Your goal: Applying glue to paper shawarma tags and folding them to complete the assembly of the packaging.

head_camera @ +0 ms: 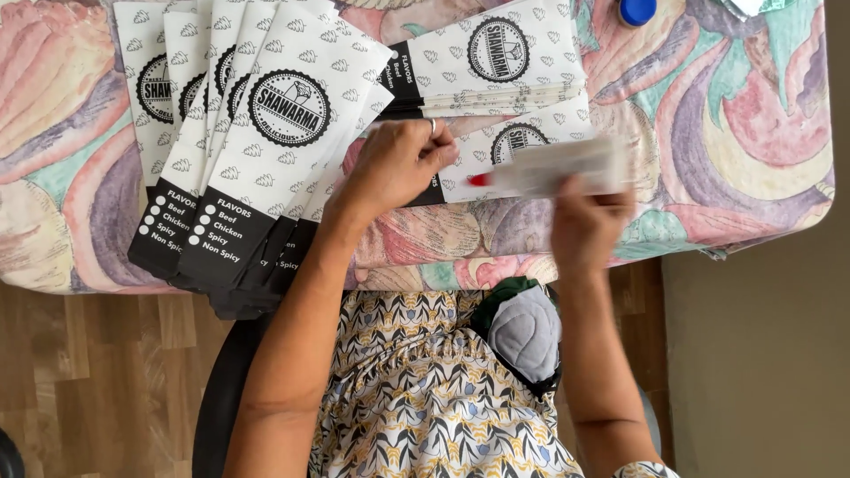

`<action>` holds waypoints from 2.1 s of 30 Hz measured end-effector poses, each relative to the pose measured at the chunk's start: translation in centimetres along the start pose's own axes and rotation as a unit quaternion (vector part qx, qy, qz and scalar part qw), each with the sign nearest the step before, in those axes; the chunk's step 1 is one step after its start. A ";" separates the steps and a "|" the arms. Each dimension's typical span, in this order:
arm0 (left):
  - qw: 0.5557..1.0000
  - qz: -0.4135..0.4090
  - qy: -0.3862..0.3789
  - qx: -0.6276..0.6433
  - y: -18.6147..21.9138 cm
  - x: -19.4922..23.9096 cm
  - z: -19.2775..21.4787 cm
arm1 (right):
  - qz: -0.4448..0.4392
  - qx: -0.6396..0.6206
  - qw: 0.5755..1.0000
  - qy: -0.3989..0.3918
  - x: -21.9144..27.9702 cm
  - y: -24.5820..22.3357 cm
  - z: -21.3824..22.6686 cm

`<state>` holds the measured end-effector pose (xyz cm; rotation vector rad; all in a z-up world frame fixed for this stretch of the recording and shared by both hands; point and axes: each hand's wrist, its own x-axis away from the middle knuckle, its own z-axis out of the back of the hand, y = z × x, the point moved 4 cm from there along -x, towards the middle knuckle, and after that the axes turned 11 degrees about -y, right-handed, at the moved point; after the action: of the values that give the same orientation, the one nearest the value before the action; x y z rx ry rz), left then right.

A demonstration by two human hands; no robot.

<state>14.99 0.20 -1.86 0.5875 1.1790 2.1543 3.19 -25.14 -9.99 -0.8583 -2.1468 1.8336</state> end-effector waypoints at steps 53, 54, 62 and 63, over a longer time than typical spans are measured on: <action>0.891 -0.073 0.323 -0.312 -1.2 3.1 -7.7 | 0.096 0.575 0.625 -0.519 -4.1 -4.5 -5.6; 0.890 -0.075 0.324 -0.311 -0.1 2.4 -8.2 | 0.097 0.577 0.625 -0.518 -4.2 -4.5 -5.6; 0.924 0.173 0.140 -0.311 0.8 4.3 -6.9 | 0.062 0.581 0.657 -0.478 -4.5 -4.2 -5.3; 0.923 0.174 0.140 -0.313 0.5 4.5 -6.9 | 0.062 0.579 0.657 -0.478 -4.8 -4.5 -4.8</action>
<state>7.28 -0.92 -4.53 0.2100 0.4625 2.8033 8.11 -23.93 -3.62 0.4031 -0.5080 3.3903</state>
